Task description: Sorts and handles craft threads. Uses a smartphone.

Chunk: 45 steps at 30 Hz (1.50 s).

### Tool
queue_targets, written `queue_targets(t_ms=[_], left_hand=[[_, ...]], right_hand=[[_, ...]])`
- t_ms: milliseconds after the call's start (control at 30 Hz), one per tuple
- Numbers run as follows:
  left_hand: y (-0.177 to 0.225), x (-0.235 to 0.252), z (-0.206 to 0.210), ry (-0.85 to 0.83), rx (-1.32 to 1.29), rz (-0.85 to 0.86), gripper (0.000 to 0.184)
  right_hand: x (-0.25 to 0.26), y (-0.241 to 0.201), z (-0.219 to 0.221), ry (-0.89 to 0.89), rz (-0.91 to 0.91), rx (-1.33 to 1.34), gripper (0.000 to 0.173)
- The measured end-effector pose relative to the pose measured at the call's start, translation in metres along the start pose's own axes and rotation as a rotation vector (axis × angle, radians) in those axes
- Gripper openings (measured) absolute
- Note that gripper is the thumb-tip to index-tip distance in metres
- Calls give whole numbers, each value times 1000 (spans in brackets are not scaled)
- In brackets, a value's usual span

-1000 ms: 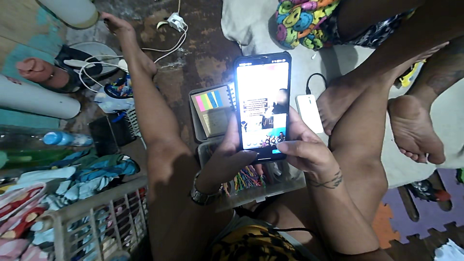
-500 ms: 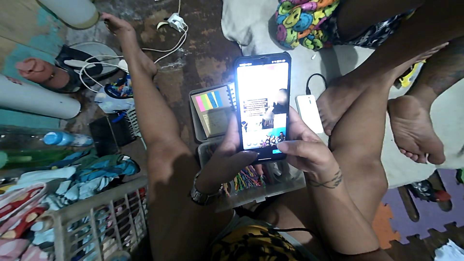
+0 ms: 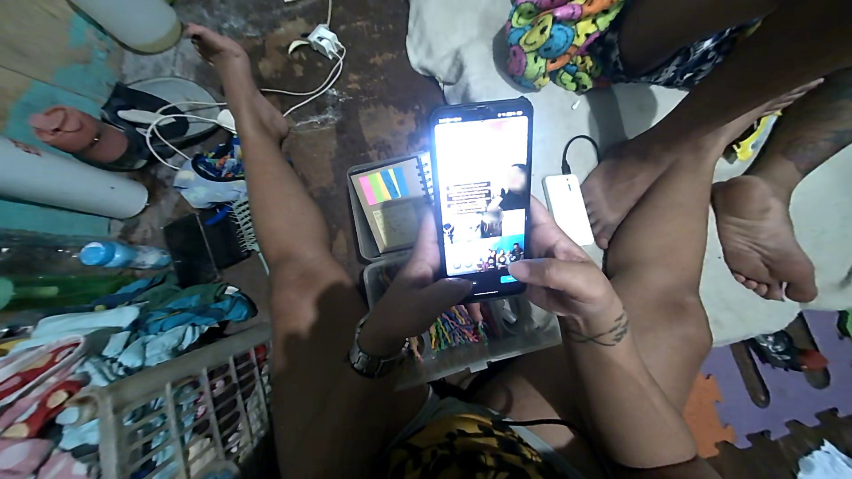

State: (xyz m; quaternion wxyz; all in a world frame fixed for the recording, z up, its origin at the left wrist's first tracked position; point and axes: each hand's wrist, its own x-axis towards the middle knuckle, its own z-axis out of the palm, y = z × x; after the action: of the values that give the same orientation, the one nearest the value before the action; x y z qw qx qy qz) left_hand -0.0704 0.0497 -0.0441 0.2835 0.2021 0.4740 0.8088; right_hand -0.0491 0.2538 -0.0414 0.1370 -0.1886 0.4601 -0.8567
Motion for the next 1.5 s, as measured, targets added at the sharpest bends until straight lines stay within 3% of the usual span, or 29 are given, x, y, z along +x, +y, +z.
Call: queue_targets(t_ms=[1033, 1167, 1267, 1500], left_hand=[[-3, -1, -1, -18, 4, 29, 76], [11, -3, 9, 61, 83, -52, 70], [-9, -1, -7, -24, 7, -7, 71], [2, -1, 1, -2, 27, 4, 74]], right_hand=[[0, 1, 0, -2, -14, 3, 64], [0, 0, 0, -18, -14, 20, 65], [0, 0, 0, -27, -14, 31, 65], [0, 0, 0, -32, -16, 33, 66]])
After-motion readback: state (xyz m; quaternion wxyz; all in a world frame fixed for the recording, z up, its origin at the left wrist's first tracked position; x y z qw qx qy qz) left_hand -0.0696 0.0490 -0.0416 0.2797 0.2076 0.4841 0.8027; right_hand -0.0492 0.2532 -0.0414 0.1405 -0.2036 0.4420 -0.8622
